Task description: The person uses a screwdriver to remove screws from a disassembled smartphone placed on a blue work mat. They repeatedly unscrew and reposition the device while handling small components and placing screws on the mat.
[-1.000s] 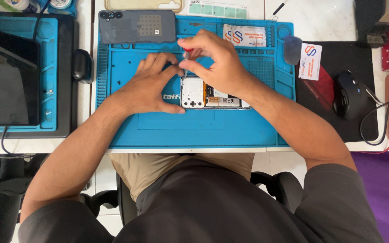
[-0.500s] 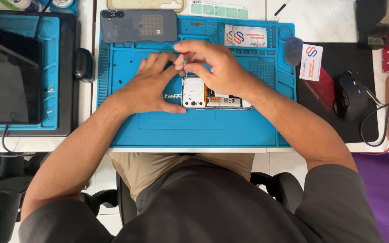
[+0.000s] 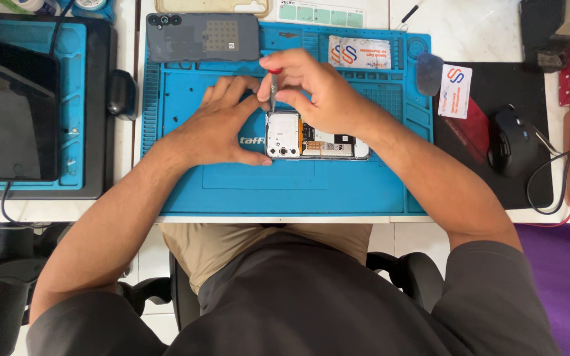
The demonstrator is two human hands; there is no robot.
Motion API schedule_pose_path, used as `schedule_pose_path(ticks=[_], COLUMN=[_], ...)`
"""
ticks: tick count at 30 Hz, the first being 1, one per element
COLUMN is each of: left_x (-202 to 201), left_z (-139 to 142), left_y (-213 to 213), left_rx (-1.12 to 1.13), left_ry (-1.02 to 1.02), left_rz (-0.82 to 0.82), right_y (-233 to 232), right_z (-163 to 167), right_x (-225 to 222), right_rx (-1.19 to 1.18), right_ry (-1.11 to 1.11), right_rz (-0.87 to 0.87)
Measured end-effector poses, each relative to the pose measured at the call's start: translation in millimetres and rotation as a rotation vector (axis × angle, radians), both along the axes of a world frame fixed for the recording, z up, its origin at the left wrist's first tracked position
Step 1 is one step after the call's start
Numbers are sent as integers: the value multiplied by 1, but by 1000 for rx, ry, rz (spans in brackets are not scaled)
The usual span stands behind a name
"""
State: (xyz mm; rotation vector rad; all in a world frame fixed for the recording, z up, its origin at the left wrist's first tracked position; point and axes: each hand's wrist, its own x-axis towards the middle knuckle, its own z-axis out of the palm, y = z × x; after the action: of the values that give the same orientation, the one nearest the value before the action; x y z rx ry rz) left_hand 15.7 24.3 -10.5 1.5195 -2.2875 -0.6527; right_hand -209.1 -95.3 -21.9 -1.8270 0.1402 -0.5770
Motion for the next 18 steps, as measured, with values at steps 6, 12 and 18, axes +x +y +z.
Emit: schedule_pose_path(ticks=[6, 12, 18], left_x=[-1, -2, -1], left_z=[0, 3, 3], left_y=[-2, 0, -1], left_rx=[-49, 23, -25], left_ry=[-6, -10, 1], left_rz=[-13, 11, -2], right_y=[1, -1, -3], right_z=[-4, 1, -7], right_x=[10, -1, 8], right_rx=[-191, 48, -158], right_ry=[-101, -7, -162], right_rz=[-103, 58, -79])
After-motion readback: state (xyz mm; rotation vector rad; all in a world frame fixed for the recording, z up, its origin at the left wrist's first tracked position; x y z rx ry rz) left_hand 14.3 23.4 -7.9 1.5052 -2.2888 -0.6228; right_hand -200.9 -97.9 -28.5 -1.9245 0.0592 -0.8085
